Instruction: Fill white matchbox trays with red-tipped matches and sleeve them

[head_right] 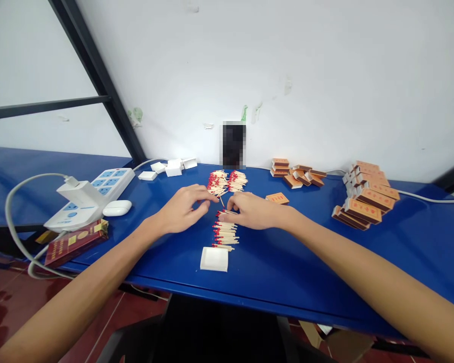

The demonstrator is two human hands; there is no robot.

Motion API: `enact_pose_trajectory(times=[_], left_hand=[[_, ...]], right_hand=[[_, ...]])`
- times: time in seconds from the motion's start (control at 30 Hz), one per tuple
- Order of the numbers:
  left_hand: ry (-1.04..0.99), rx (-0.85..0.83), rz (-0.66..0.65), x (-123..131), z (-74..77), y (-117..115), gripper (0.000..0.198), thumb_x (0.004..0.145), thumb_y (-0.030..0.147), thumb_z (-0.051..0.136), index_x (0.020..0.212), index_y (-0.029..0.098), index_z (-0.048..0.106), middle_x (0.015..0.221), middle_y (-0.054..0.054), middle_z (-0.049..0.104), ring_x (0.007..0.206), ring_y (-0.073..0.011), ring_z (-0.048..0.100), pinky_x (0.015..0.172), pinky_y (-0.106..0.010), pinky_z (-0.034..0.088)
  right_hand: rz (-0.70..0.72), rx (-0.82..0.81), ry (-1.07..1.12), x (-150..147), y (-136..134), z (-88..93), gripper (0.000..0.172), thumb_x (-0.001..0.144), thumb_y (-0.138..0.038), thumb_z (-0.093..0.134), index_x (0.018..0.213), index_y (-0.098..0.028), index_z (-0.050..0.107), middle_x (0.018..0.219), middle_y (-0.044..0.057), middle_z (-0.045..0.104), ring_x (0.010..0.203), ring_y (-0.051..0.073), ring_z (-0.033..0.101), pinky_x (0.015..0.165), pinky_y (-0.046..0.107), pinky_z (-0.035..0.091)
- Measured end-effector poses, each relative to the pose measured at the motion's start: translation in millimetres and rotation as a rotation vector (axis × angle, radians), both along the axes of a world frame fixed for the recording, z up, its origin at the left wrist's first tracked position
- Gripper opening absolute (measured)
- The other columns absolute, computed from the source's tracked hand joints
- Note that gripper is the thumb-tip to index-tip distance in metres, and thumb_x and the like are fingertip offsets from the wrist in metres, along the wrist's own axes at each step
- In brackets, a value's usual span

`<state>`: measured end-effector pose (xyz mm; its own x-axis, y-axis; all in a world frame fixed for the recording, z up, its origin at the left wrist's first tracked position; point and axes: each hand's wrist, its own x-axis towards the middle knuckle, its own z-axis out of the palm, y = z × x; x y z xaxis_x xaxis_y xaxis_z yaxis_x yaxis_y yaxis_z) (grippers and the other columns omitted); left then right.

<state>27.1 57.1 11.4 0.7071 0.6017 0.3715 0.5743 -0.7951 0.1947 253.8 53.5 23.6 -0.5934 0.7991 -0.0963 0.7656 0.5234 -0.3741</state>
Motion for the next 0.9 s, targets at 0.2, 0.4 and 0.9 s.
enact_pose_trajectory(times=[0.2, 0.4, 0.9], left_hand=[[0.081, -0.200, -0.017, -1.8, -6.0, -71.7, 0.074, 0.072, 0.068, 0.070, 0.125, 0.018, 0.060, 0.107, -0.010, 0.062, 0.099, -0.0298, 0.058, 0.097, -0.050, 0.044], [0.061, -0.260, 0.043, -9.3, -24.2, -99.5, 0.034, 0.086, 0.050, 0.066, 0.107, 0.023, 0.063, 0.104, -0.007, 0.061, 0.096, -0.0264, 0.057, 0.094, -0.046, 0.045], [-0.019, -0.358, 0.098, -23.1, -18.1, -95.1, 0.031, 0.082, 0.046, 0.073, 0.101, 0.022, 0.066, 0.101, -0.006, 0.063, 0.092, -0.0237, 0.060, 0.081, -0.037, 0.050]], right_hand=[[0.059, -0.035, -0.049, -2.0, -17.3, 5.4, 0.053, 0.077, -0.065, 0.064, 0.099, -0.018, 0.060, 0.097, 0.008, 0.060, 0.087, 0.024, 0.056, 0.073, 0.033, 0.044], [0.115, -0.051, -0.064, -5.5, -27.6, 6.7, 0.063, 0.071, -0.066, 0.068, 0.106, -0.015, 0.059, 0.101, 0.010, 0.055, 0.091, 0.026, 0.054, 0.076, 0.036, 0.046], [0.088, 0.016, -0.070, -18.0, -32.9, 1.1, 0.047, 0.070, -0.049, 0.073, 0.099, -0.015, 0.059, 0.095, 0.009, 0.059, 0.086, 0.025, 0.056, 0.070, 0.034, 0.045]])
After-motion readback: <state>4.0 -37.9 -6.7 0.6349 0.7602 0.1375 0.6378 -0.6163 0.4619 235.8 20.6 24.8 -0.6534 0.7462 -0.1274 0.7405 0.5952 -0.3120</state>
